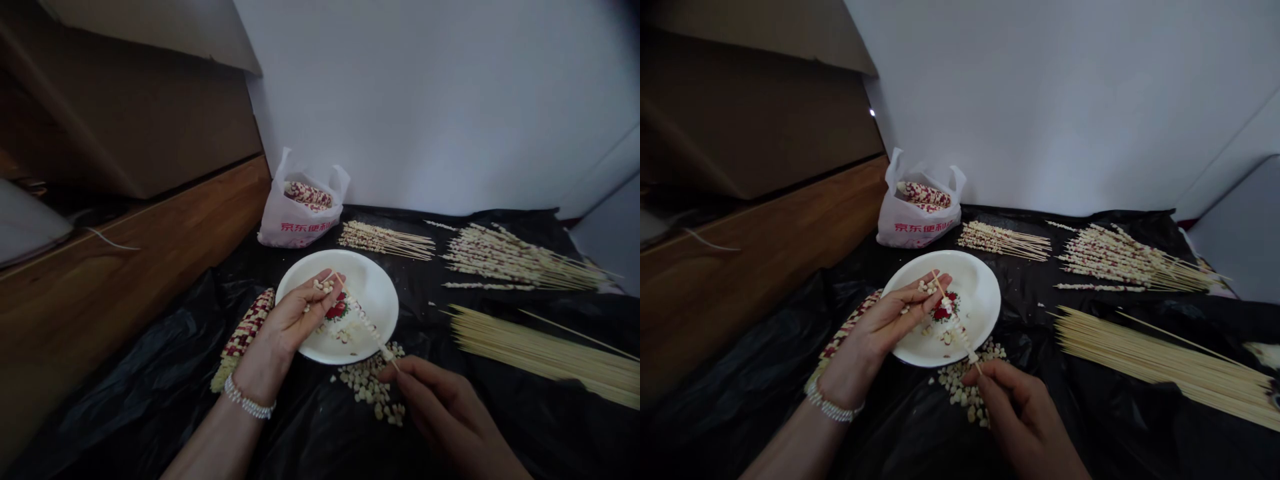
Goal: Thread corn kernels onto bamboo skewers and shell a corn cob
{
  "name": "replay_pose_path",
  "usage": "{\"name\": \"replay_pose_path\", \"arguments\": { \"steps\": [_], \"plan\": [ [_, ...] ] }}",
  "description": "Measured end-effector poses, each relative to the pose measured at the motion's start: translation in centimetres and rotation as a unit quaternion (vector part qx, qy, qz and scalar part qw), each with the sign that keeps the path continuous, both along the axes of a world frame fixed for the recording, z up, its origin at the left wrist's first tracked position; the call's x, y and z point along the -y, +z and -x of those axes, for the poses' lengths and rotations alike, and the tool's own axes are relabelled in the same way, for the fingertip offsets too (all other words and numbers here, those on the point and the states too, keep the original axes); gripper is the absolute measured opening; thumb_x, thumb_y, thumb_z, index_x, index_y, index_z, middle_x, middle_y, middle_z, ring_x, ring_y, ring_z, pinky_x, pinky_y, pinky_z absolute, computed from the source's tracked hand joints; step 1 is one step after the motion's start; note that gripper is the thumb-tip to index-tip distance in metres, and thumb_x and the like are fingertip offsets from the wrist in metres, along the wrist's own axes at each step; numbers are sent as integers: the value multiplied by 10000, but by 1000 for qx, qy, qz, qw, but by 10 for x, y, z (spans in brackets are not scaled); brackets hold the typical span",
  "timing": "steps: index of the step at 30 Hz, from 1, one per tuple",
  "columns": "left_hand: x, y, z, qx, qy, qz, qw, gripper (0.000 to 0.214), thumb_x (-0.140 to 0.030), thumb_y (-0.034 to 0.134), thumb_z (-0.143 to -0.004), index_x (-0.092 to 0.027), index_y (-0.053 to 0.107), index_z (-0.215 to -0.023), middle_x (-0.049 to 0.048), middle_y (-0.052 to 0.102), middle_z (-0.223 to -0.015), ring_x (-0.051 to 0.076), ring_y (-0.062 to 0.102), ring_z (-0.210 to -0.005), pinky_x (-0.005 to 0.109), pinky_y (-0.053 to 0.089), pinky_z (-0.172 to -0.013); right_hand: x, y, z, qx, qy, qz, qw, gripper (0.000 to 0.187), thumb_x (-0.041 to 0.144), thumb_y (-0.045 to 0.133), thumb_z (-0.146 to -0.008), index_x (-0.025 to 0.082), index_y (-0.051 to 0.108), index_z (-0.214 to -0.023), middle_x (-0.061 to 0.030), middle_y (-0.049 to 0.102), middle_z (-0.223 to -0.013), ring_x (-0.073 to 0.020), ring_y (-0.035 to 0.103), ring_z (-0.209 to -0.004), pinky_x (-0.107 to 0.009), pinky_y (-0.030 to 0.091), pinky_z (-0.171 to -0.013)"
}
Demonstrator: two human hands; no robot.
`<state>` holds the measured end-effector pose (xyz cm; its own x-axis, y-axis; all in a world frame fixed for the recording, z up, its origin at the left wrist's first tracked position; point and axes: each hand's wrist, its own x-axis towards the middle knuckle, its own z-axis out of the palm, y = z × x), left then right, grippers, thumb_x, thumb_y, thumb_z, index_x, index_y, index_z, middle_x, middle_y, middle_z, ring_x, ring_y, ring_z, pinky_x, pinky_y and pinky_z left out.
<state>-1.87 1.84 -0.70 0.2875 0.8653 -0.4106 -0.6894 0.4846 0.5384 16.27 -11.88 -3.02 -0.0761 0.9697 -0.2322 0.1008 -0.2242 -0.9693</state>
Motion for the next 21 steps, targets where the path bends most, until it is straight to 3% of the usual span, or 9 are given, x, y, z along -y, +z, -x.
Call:
{"name": "replay_pose_path", "arguments": {
  "steps": [4,9,12,17,21],
  "plan": [
    [-3,1,-2,-2,-15,22,1000,551,157,456,-703,-165,641,-1111,107,650,-1224,214,613,-1136,285,533,-915,-1,0,1,-3,2,3,1000,358,551,514,-878,231,676,-865,32,425,-601,-118,299,-522,-238,208,-454],
    [-7,2,-2,33,-14,45,998,329,15,511,-818,-56,625,-1119,180,674,-1131,243,654,-1054,322,563,-875,0,0,2,-8,-1,6,1000,355,553,519,-876,232,671,-882,40,402,-591,-115,294,-515,-238,196,-451],
    [-5,4,-4,51,-10,38,998,335,24,502,-831,-37,615,-1141,173,690,-1086,223,672,-1011,294,565,-871,1,0,1,-13,-2,13,1000,371,568,515,-873,229,665,-880,49,366,-569,-116,278,-508,-241,185,-450],
    [-1,6,-7,50,34,32,998,394,96,483,-809,-37,607,-1158,152,704,-1036,184,703,-914,257,583,-829,-1,0,1,-14,6,21,1000,366,572,516,-870,234,656,-874,50,366,-566,-122,283,-514,-253,185,-461],
    [-4,5,-6,49,63,50,996,334,55,481,-847,-39,616,-1138,143,710,-975,157,712,-813,209,602,-718,-1,0,2,-4,0,23,1000,353,549,516,-878,229,663,-875,36,412,-607,-127,307,-543,-248,209,-475]
  ]
}}
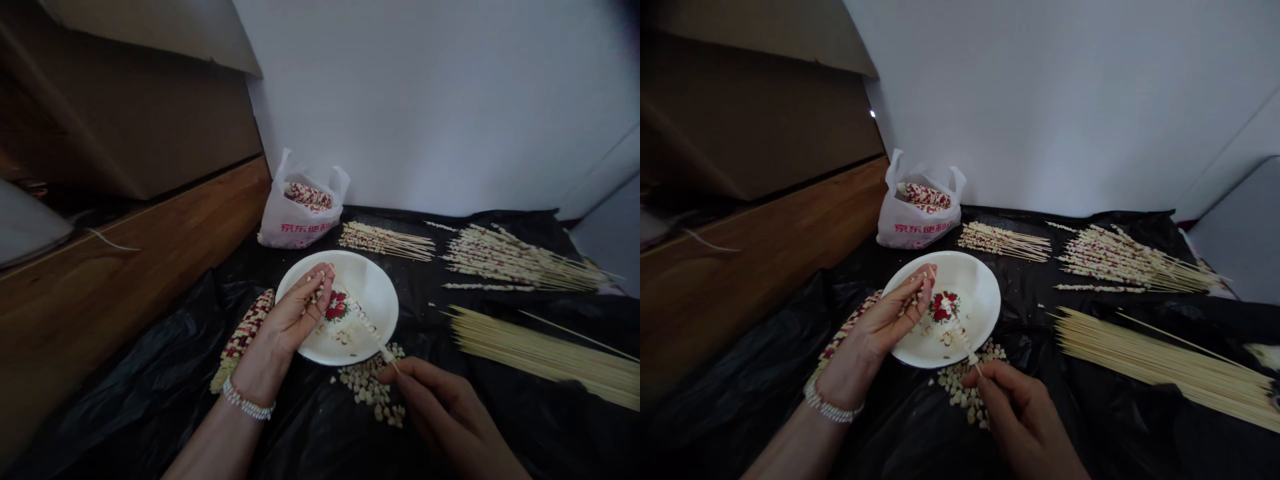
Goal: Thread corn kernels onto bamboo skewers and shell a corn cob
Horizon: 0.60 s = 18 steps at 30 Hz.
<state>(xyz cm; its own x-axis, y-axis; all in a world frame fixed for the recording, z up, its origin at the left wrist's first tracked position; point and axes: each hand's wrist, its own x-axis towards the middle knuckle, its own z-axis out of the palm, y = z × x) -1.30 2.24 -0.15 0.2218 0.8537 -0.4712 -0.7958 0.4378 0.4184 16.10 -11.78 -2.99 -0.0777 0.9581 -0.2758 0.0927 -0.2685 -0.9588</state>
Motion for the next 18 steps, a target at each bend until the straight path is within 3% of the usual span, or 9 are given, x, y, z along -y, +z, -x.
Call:
{"name": "replay_pose_path", "arguments": {
  "steps": [12,18],
  "plan": [
    [-6,-2,2,-56,17,-11,998,223,25,524,-847,-75,673,-979,89,699,-830,102,687,-696,141,580,-607,1,2,-1,63,18,-64,996,330,495,489,-891,230,679,-845,-3,539,-657,-151,427,-590,-249,339,-513],
    [-5,-3,2,-73,17,-24,997,272,67,536,-809,-102,687,-961,83,715,-901,103,695,-750,141,579,-660,1,4,3,58,22,-60,996,313,469,490,-897,228,679,-832,37,409,-580,-122,329,-508,-230,257,-435]
  ]
}}
